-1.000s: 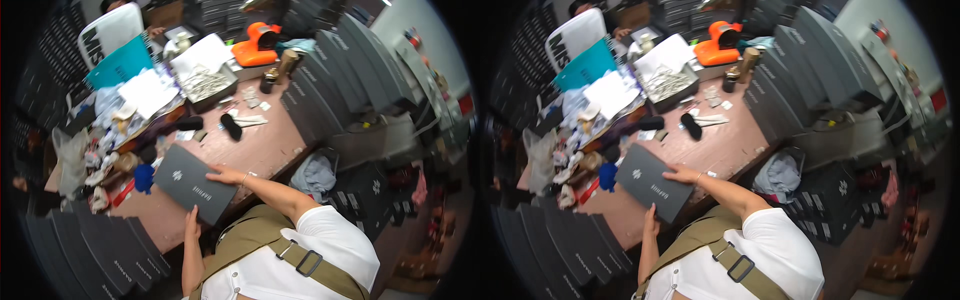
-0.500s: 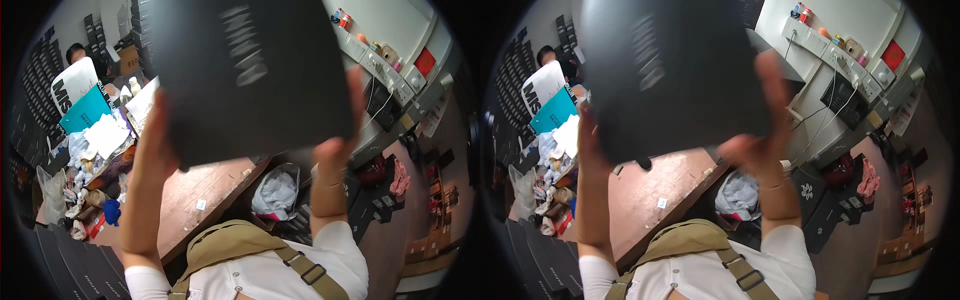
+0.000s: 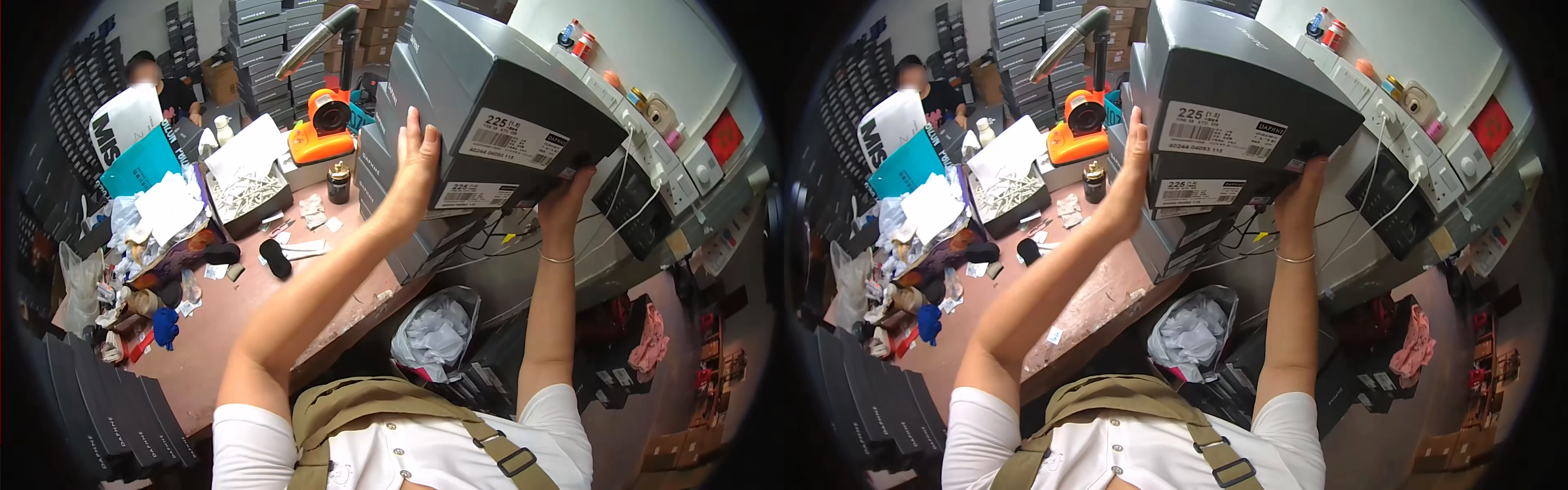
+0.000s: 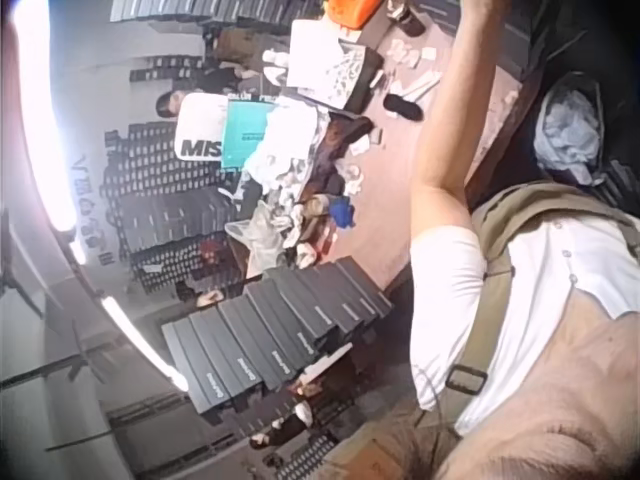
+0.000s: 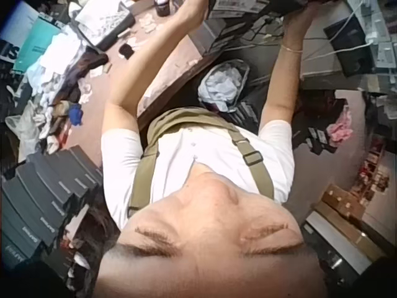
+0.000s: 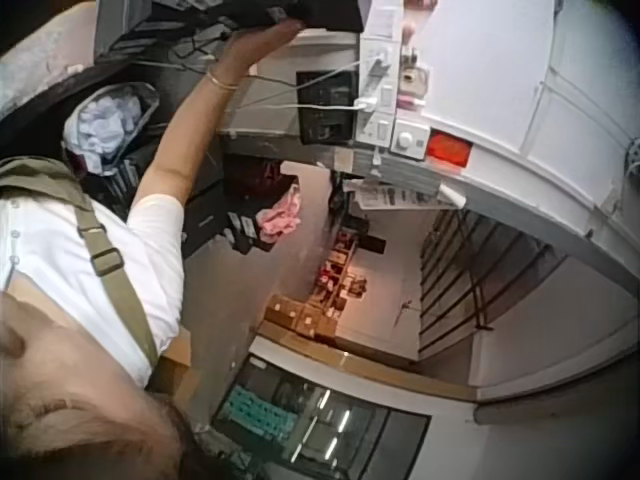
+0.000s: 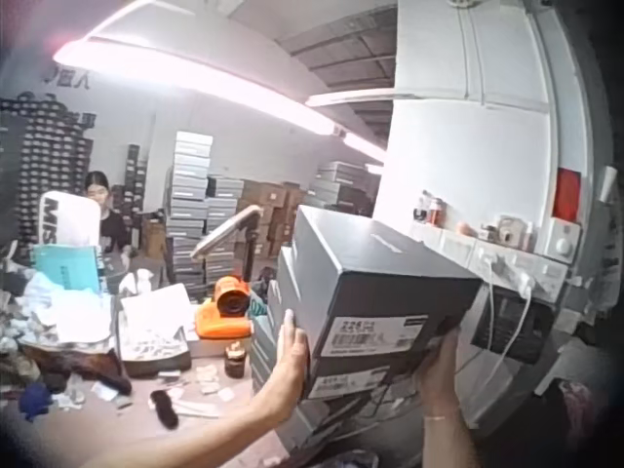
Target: Inspecting, cleaning, and packing high-heeled shoes into boxes for shipment.
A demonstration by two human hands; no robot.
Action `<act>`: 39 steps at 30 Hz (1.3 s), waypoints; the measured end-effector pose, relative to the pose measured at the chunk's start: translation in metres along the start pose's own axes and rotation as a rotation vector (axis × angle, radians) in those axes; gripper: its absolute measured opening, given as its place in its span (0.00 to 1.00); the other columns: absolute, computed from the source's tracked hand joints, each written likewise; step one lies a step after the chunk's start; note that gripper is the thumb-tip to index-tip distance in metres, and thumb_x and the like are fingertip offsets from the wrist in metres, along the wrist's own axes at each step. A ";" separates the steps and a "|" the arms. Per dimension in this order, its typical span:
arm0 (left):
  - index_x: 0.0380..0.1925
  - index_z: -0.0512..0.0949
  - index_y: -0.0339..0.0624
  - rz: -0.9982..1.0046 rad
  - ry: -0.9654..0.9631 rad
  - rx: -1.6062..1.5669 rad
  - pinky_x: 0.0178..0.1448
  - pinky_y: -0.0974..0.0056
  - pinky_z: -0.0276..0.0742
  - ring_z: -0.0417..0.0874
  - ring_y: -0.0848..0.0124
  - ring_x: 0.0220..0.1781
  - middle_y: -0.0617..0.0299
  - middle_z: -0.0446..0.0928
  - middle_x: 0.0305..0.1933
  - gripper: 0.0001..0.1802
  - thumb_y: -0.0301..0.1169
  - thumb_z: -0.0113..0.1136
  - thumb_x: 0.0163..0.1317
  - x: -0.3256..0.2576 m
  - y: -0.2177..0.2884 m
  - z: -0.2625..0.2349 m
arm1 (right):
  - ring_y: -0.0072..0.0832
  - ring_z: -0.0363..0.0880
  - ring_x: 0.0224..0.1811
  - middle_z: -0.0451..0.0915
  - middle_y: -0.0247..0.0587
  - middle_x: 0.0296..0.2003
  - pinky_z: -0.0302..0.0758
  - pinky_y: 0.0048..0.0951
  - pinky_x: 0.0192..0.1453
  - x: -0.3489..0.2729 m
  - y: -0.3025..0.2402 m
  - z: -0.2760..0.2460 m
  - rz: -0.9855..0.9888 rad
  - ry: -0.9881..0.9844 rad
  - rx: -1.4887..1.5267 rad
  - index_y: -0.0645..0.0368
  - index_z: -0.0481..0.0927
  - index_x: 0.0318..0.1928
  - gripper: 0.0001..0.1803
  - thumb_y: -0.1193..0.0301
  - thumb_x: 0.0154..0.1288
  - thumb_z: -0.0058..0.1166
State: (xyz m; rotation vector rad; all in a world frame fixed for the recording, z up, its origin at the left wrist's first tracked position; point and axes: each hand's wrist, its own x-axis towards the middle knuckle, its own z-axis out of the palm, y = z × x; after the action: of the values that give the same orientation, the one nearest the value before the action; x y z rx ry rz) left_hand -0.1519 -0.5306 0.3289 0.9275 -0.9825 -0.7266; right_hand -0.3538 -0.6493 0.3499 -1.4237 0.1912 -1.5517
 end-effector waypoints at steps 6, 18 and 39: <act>0.72 0.33 0.49 -0.047 0.116 0.227 0.75 0.51 0.38 0.31 0.42 0.76 0.31 0.22 0.72 0.51 0.66 0.41 0.62 -0.001 0.003 0.036 | 0.32 0.62 0.66 0.66 0.36 0.64 0.56 0.37 0.70 0.047 0.029 -0.017 0.140 0.006 0.094 0.53 0.57 0.68 0.36 0.42 0.70 0.36; 0.70 0.51 0.41 -0.378 -0.458 0.118 0.50 0.65 0.77 0.78 0.66 0.54 0.50 0.74 0.57 0.44 0.50 0.58 0.63 -0.071 0.025 -0.105 | 0.37 0.68 0.62 0.69 0.49 0.60 0.65 0.41 0.62 -0.021 -0.014 0.066 -0.524 0.317 -0.402 0.64 0.62 0.63 0.28 0.55 0.74 0.34; 0.65 0.63 0.42 -0.182 0.896 0.042 0.57 0.67 0.72 0.75 0.74 0.55 0.59 0.70 0.59 0.29 0.38 0.56 0.67 -0.572 0.076 -0.324 | 0.50 0.52 0.70 0.58 0.47 0.66 0.54 0.52 0.71 -0.318 -0.312 0.728 -1.699 -0.942 -0.220 0.51 0.73 0.57 0.38 0.58 0.43 0.71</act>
State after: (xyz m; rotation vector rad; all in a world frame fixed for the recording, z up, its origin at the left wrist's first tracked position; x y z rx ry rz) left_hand -0.0700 0.0878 0.1070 1.2271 -0.1224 -0.3600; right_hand 0.0267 0.0837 0.5653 -2.4990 -1.8765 -1.7113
